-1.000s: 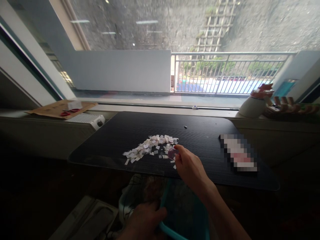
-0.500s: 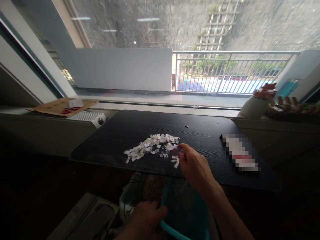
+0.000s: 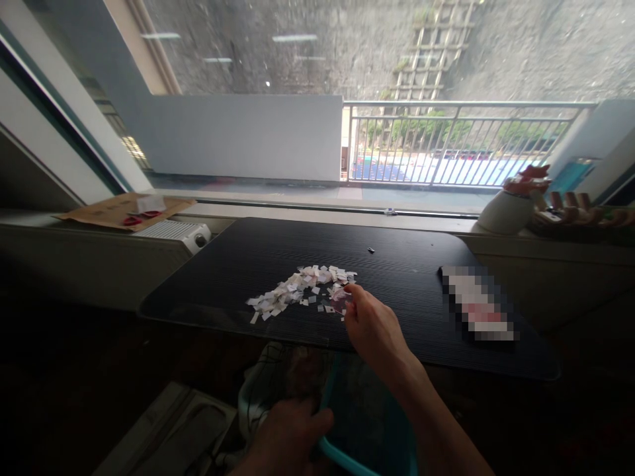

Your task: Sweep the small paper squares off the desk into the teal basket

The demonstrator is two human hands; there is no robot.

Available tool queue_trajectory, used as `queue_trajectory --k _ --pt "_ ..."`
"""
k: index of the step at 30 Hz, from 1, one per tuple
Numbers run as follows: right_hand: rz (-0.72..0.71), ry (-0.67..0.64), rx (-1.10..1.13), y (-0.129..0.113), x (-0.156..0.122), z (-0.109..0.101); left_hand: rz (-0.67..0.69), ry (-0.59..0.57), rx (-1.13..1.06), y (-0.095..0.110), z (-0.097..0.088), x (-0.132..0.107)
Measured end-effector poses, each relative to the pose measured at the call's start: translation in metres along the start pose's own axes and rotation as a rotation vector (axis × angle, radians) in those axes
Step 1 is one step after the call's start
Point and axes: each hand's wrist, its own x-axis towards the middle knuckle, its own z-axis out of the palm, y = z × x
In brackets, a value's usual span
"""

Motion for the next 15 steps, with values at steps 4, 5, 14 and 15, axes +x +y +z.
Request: queue_trajectory --k 4,5,14,15 --pt "0.049 0.007 -0.082 0.008 -0.001 -0.007 0.002 -0.019 -0.006 -0.001 -0.001 0.0" --pt "0.053 0.01 -0.082 0.01 -0.002 -0.009 -0.002 -0.019 -0.002 0.0 -0.001 0.0" --pt "-0.022 -0.014 0.025 -0.002 -0.012 0.0 0.003 -0.022 -0.004 0.001 -0.003 0.0" --pt "-0.035 -0.015 0.036 -0.002 -0.013 0.0 -0.002 -0.03 -0.004 0.001 -0.004 0.0"
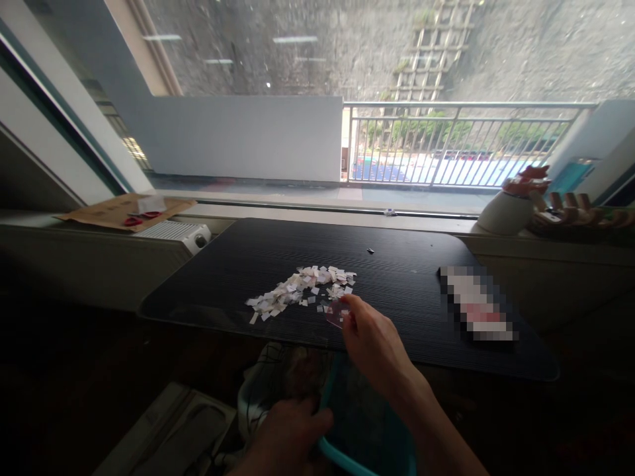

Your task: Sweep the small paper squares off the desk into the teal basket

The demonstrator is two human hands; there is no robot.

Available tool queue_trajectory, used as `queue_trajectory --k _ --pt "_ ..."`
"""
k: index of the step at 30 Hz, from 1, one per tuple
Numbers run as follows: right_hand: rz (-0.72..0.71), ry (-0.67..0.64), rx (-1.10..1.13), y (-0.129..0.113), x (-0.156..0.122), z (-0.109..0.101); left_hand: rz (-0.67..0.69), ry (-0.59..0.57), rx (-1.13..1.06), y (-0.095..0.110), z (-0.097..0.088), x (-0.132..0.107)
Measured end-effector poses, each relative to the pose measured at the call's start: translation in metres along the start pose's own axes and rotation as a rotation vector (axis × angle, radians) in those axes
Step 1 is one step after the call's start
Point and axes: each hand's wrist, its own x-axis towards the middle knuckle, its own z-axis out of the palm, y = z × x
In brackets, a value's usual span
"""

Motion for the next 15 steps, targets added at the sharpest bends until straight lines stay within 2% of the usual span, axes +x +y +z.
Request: queue_trajectory --k 5,10,15 --pt "0.055 0.032 -0.016 0.0 -0.001 -0.001 0.004 0.014 0.008 0.001 0.0 0.0" --pt "-0.005 -0.002 0.047 -0.001 0.003 0.001 0.011 0.02 0.032 0.0 0.001 -0.001" --pt "0.032 0.033 0.031 0.002 0.009 0.003 0.02 0.018 0.036 -0.001 0.002 0.0"
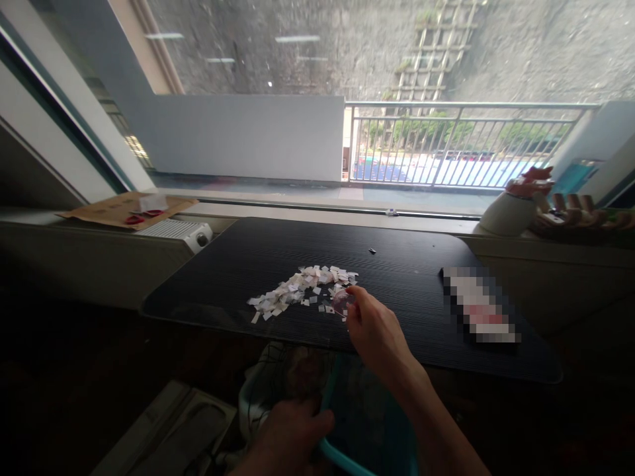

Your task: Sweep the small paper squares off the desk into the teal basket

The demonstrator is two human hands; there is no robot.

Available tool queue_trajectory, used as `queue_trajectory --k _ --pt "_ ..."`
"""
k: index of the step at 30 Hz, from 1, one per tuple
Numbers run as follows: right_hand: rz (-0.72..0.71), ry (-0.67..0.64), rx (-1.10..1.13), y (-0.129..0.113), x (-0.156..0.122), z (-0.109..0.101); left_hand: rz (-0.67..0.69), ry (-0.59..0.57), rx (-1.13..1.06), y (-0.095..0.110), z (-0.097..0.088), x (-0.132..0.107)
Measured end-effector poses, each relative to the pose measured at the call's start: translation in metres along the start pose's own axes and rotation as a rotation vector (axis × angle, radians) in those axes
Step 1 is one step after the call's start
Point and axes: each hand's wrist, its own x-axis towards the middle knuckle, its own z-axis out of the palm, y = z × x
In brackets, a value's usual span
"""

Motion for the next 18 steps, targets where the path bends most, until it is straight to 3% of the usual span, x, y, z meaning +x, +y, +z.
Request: queue_trajectory --k 10,18 --pt "0.044 -0.024 0.052 0.016 -0.006 -0.005 0.011 0.014 -0.03 0.001 -0.001 -0.002" --pt "0.043 -0.09 0.287 0.002 -0.003 0.011 -0.004 0.019 0.019 0.005 -0.003 -0.001"
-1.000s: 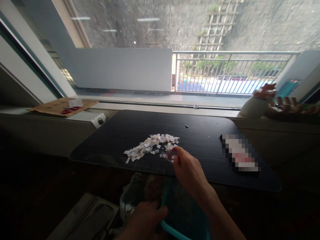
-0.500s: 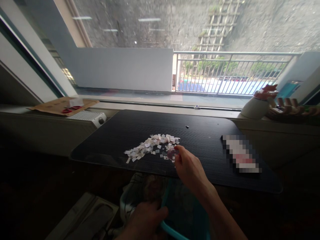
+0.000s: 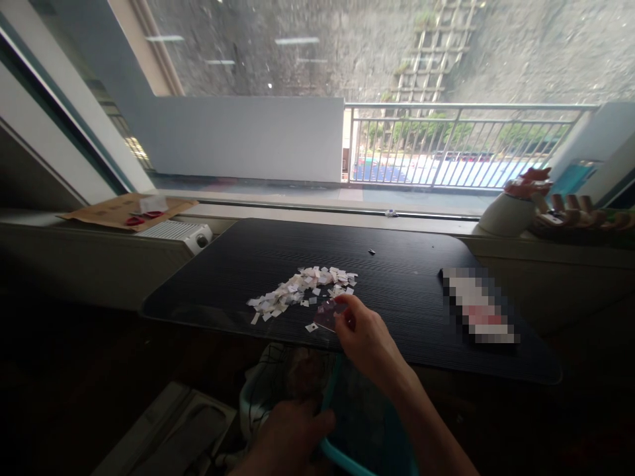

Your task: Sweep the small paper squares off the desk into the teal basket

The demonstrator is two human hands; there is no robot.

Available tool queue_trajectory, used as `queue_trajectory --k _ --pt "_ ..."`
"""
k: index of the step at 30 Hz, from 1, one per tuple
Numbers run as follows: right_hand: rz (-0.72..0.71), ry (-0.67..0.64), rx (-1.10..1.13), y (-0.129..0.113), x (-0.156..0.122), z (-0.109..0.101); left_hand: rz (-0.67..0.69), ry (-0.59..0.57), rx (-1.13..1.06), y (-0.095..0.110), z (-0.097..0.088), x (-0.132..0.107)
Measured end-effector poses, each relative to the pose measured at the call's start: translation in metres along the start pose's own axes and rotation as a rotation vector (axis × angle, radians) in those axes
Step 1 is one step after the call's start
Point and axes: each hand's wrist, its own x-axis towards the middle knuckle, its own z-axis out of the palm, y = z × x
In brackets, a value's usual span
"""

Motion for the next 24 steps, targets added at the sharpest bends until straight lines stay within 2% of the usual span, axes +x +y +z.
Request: queue_trajectory --k 4,8,11,16,21,24 --pt "-0.013 0.009 -0.027 0.0 0.002 -0.001 -0.03 0.034 0.023 0.001 0.0 -0.001" --pt "-0.03 0.007 -0.146 0.0 0.003 -0.006 0.025 -0.016 -0.036 -0.004 0.0 -0.001" --pt "-0.047 0.029 -0.198 -0.007 0.005 -0.008 0.008 -0.034 -0.035 -0.005 0.0 -0.001" --pt "-0.106 -0.068 -0.251 -0.021 0.008 -0.008 -0.014 -0.062 -0.014 -0.004 0.001 -0.001" --pt "-0.043 -0.026 -0.363 -0.02 0.008 -0.018 -0.016 -0.054 -0.018 -0.004 0.001 -0.001" --pt "-0.059 -0.011 -0.361 -0.017 0.008 -0.022 -0.009 -0.021 -0.027 -0.004 0.002 -0.002"
